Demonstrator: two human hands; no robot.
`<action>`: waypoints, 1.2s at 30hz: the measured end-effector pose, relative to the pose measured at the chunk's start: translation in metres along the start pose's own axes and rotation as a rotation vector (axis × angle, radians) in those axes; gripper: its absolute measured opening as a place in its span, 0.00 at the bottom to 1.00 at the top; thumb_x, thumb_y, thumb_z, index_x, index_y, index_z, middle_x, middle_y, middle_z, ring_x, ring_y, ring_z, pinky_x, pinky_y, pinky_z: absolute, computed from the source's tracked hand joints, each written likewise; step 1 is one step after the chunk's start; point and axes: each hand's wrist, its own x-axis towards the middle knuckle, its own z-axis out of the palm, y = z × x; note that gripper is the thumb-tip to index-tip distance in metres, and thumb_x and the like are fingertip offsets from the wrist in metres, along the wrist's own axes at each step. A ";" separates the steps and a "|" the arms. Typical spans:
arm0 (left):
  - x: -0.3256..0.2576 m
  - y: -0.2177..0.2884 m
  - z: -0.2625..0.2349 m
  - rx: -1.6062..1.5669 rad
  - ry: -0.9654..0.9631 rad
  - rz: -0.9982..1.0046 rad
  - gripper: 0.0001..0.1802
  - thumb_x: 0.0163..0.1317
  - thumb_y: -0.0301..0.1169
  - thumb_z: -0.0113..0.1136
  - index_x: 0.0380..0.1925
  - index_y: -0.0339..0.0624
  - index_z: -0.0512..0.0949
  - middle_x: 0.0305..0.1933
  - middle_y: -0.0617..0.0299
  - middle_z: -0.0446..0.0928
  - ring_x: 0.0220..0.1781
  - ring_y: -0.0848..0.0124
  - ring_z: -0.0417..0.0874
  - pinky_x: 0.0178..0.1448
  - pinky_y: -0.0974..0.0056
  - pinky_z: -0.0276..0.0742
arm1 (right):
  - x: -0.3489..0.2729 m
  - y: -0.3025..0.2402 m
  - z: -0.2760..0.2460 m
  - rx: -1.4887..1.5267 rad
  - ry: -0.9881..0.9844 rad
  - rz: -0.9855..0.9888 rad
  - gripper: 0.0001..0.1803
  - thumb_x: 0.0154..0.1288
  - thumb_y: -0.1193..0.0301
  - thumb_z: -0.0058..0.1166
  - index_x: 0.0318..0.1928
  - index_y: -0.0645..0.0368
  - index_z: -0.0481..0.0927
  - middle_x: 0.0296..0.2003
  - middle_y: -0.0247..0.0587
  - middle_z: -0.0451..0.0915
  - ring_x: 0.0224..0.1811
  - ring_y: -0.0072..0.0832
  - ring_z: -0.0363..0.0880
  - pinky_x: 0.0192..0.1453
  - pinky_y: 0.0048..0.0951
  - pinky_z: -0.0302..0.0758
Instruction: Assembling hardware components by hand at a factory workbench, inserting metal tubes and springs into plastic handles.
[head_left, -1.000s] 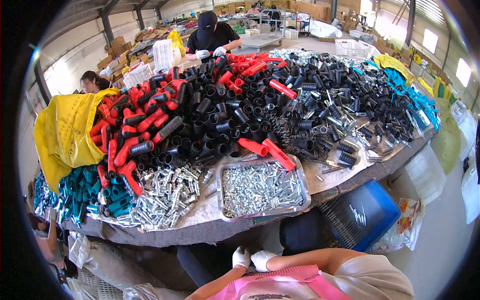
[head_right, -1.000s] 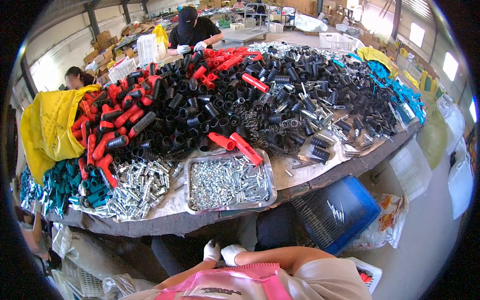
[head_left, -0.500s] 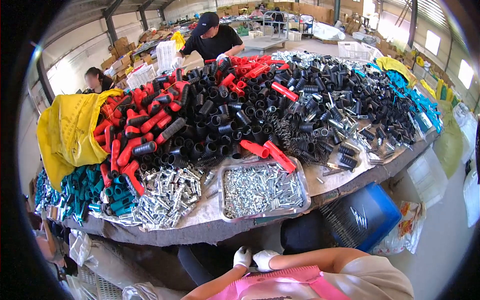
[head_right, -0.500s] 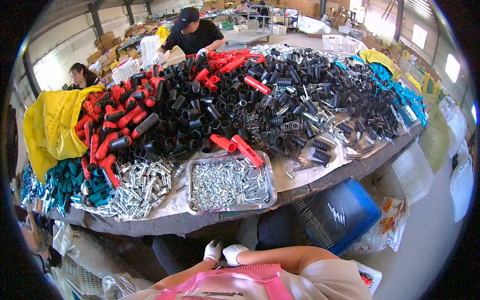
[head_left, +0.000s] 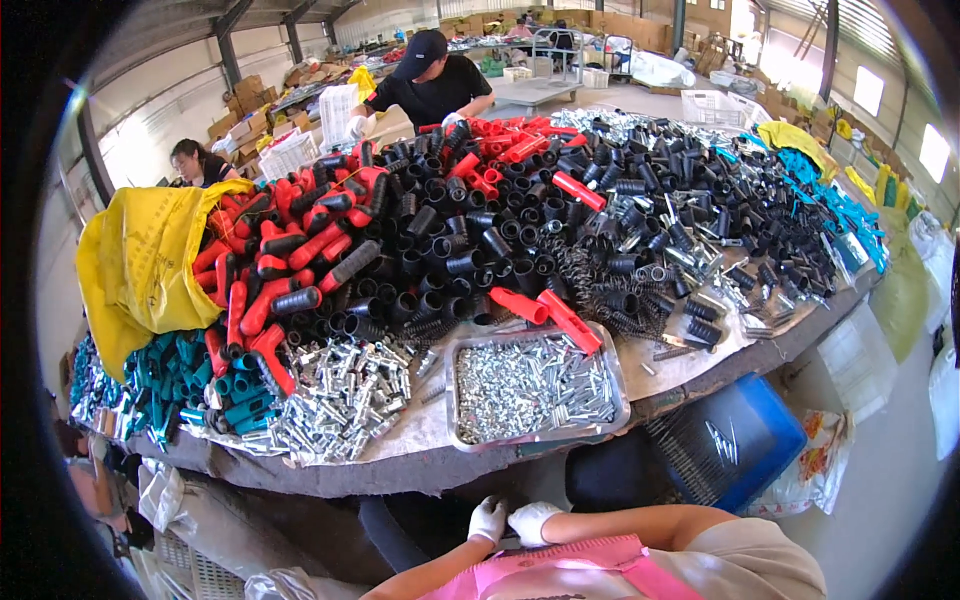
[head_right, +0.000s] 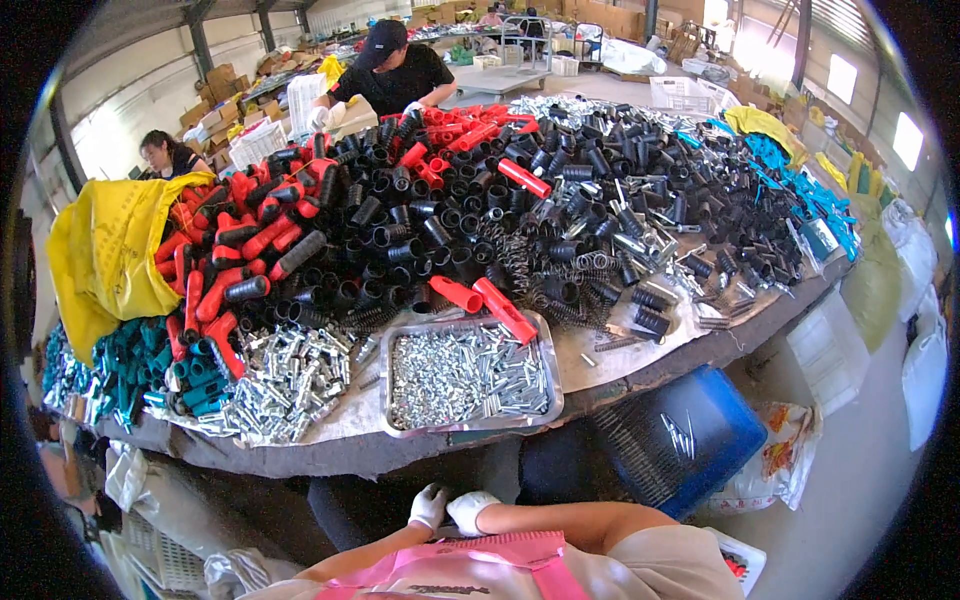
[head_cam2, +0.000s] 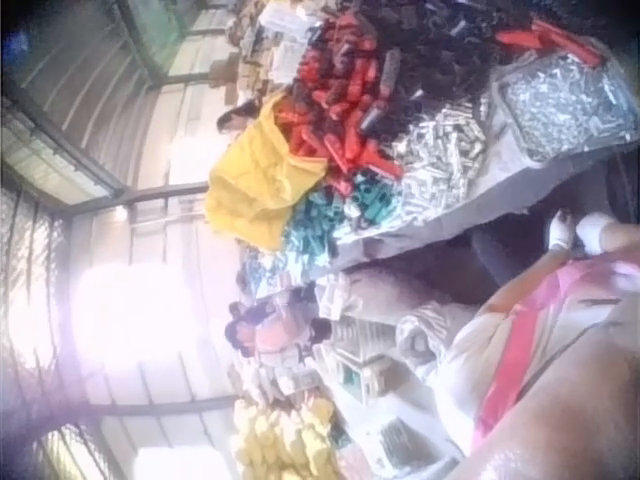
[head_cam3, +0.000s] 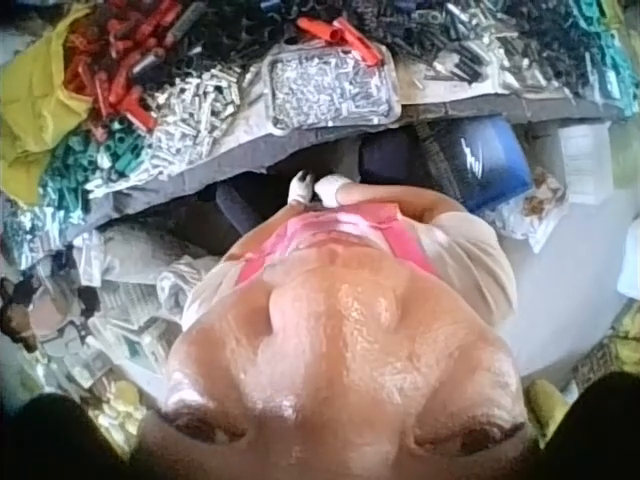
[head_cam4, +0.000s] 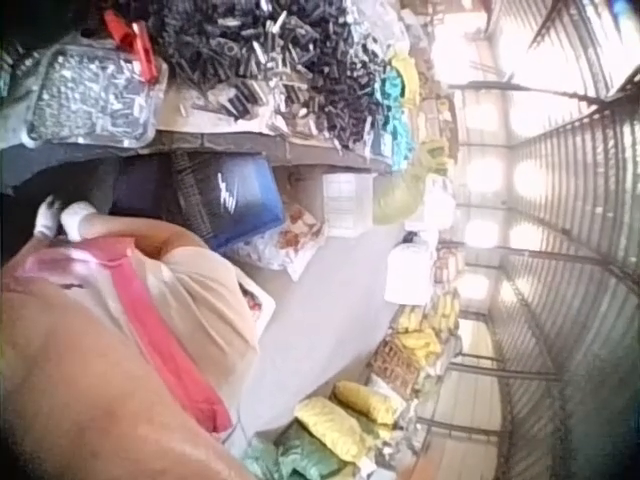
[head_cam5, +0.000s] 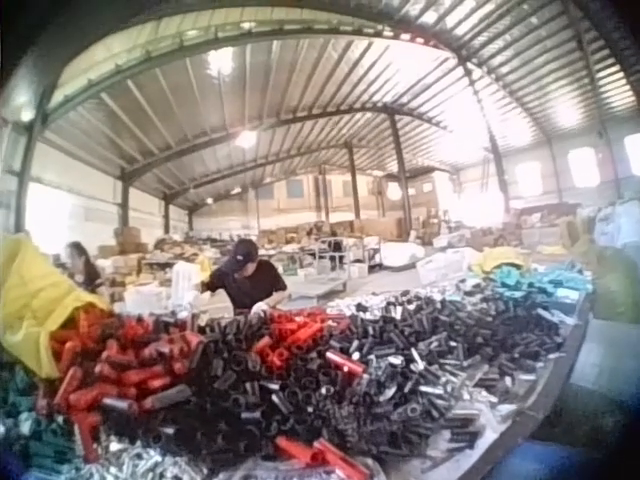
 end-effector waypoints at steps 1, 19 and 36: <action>-0.001 -0.011 0.000 -0.166 0.042 -0.003 0.19 0.61 0.35 0.49 0.47 0.34 0.74 0.42 0.49 0.78 0.43 0.60 0.79 0.49 0.62 0.72 | 0.000 -0.001 -0.005 -0.093 0.048 -0.071 0.18 0.52 0.63 0.52 0.38 0.63 0.80 0.38 0.52 0.80 0.40 0.44 0.79 0.45 0.40 0.75; 0.007 -0.007 0.015 -0.043 0.139 -0.137 0.17 0.59 0.37 0.50 0.43 0.37 0.76 0.43 0.45 0.77 0.48 0.53 0.78 0.50 0.60 0.72 | 0.023 0.011 0.014 -0.176 0.079 -0.021 0.15 0.53 0.63 0.51 0.35 0.60 0.82 0.35 0.48 0.81 0.38 0.41 0.81 0.41 0.40 0.77; 0.022 -0.019 0.016 0.198 0.067 -0.086 0.18 0.58 0.40 0.51 0.39 0.38 0.77 0.42 0.44 0.77 0.47 0.51 0.77 0.49 0.57 0.72 | 0.036 0.014 0.032 -0.058 0.073 0.059 0.22 0.52 0.55 0.52 0.37 0.61 0.82 0.37 0.51 0.80 0.41 0.42 0.80 0.45 0.41 0.76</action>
